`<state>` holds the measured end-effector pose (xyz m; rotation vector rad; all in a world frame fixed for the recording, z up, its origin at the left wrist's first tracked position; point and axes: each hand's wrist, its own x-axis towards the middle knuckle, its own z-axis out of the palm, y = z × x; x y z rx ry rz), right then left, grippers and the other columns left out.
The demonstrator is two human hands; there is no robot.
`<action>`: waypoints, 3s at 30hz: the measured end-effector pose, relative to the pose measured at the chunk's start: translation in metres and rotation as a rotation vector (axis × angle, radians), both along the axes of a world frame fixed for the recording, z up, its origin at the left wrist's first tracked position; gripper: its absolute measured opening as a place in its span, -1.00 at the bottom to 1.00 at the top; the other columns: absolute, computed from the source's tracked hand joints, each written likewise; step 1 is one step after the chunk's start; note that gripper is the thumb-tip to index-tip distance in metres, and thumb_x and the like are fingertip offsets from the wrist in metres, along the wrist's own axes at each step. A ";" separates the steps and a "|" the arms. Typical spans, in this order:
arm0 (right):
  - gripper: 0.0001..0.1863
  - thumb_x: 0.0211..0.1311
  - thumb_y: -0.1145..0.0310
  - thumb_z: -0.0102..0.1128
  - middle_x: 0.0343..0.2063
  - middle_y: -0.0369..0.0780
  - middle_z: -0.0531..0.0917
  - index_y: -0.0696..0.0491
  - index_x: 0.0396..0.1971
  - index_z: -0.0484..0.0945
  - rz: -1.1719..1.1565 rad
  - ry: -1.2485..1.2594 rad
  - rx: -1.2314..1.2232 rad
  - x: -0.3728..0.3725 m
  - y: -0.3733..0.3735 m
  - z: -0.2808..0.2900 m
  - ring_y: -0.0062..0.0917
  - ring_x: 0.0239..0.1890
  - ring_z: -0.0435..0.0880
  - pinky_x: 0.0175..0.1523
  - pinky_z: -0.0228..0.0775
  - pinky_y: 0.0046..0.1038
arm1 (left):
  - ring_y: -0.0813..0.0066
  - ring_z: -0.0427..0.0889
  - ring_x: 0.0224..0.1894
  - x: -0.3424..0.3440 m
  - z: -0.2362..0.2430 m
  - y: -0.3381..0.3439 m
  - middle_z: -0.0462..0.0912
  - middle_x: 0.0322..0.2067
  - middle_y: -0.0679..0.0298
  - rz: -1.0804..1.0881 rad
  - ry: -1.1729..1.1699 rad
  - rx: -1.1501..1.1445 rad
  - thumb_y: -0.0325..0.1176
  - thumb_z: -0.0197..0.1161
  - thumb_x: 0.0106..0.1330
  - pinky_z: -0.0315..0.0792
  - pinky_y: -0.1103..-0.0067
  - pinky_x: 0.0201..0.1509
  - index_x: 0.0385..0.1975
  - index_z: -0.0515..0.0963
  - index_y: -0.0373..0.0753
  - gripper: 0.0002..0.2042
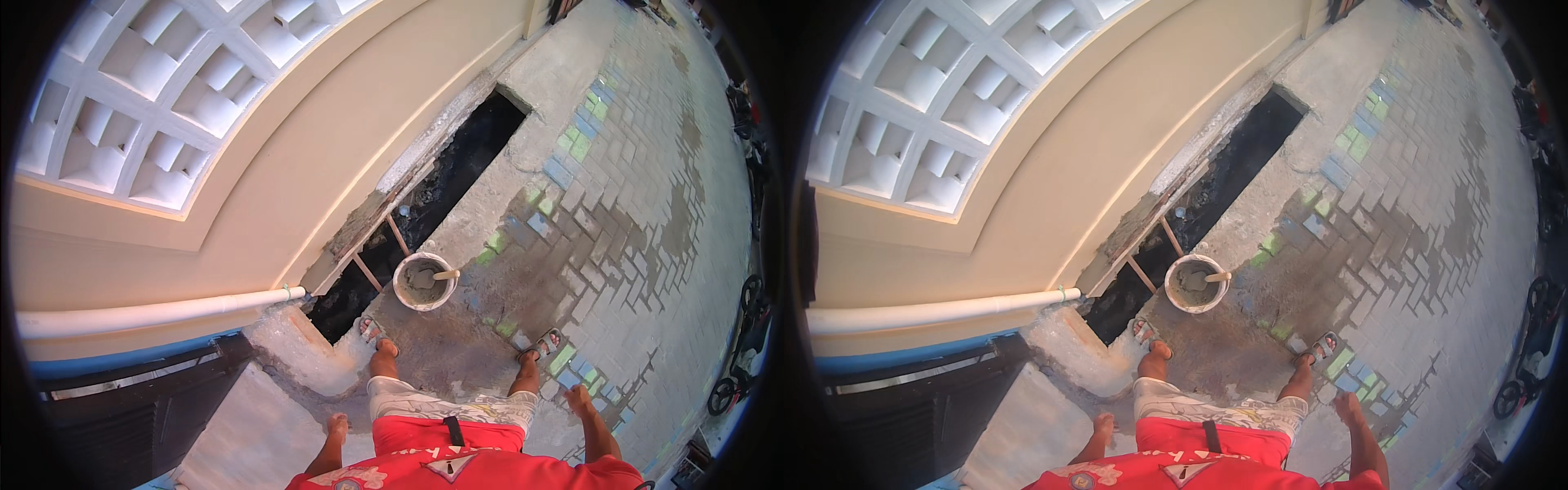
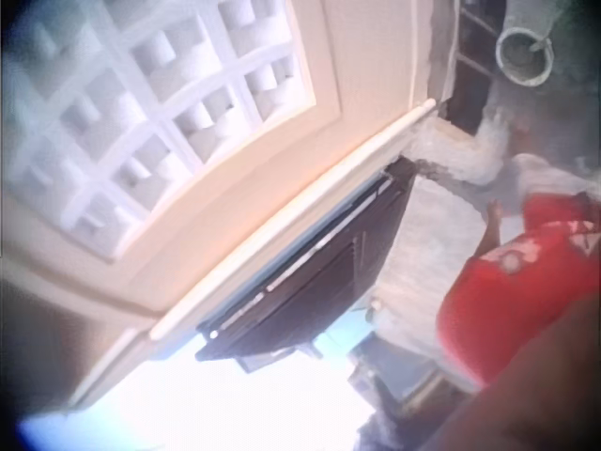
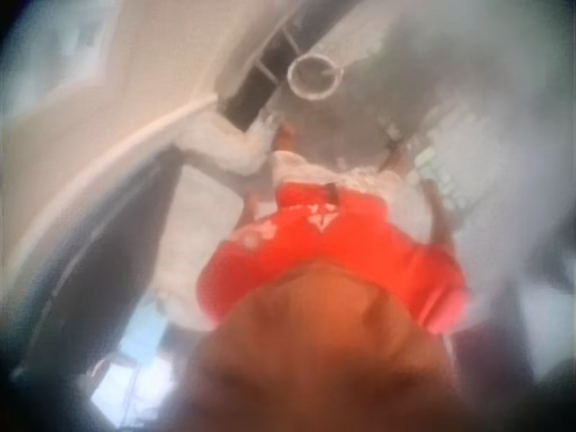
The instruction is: The person applies wet cement to a horizontal wall opening using a trowel and a bucket. They repeatedly scoop cement from the bucket and spread it along the top edge of the opening, smoothing the surface with the trowel.
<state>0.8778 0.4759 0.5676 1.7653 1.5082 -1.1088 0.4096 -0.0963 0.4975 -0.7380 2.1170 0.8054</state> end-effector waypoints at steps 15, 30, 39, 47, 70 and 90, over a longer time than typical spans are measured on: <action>-0.86 0.11 0.63 0.12 -0.64 -0.17 0.54 0.23 -0.29 0.48 -0.554 0.362 0.296 0.376 0.264 0.034 -0.51 -0.75 0.54 -0.70 0.36 -0.48 | 0.28 0.68 -0.33 0.306 -0.023 0.467 0.68 -0.32 0.14 -0.681 -0.190 0.065 -0.24 0.26 0.32 0.58 0.40 -0.34 -0.06 0.58 -0.33 -0.68; -0.74 0.08 0.66 -0.15 -0.63 -0.15 0.55 0.16 -0.31 0.53 -1.403 0.159 0.276 0.550 0.586 0.035 -0.41 -0.75 0.52 -0.65 0.52 -0.27 | 0.36 0.64 -0.44 0.335 -0.058 1.300 0.66 -0.35 0.13 -1.015 0.031 0.280 -0.39 0.18 0.34 0.57 0.45 -0.43 -0.07 0.56 -0.39 -0.75; -0.91 -0.09 0.57 0.18 -0.67 -0.27 0.52 0.04 -0.62 0.49 -0.416 0.313 0.164 0.658 0.784 -0.178 -0.45 -0.67 0.61 -0.52 0.55 -0.41 | 0.44 0.65 -0.30 0.514 0.012 1.850 0.64 -0.28 0.14 -1.131 0.098 0.849 -0.42 0.15 0.38 0.58 0.52 -0.29 0.09 0.46 -0.46 -0.66; -0.84 0.04 0.59 -0.08 -0.68 -0.26 0.46 0.15 -0.51 0.52 -1.236 0.561 0.562 0.678 1.404 0.015 -0.53 -0.73 0.51 -0.64 0.33 -0.46 | 0.37 0.64 -0.43 0.553 -0.020 1.937 0.63 -0.39 0.15 -1.127 -0.206 0.046 -0.43 0.29 0.26 0.56 0.49 -0.43 -0.04 0.53 -0.36 -0.71; -0.84 0.11 0.60 0.04 -0.63 -0.15 0.51 0.09 -0.36 0.57 -1.543 0.291 -0.091 0.814 2.244 -0.155 -0.30 -0.71 0.57 -0.66 0.47 -0.20 | 0.48 0.66 -0.54 0.706 0.103 3.182 0.70 -0.40 0.10 -1.448 0.390 0.770 -0.44 0.43 0.14 0.57 0.59 -0.43 -0.06 0.62 -0.42 -0.64; -0.75 0.05 0.70 -0.07 -0.66 -0.16 0.54 0.15 -0.34 0.58 -1.186 0.355 0.169 0.860 3.151 -0.067 -0.33 -0.67 0.63 -0.59 0.55 -0.26 | 0.41 0.58 -0.52 0.695 -0.079 3.786 0.64 -0.50 0.19 -0.910 0.045 0.295 -0.36 0.42 0.14 0.52 0.39 -0.48 -0.38 0.62 -0.36 -0.81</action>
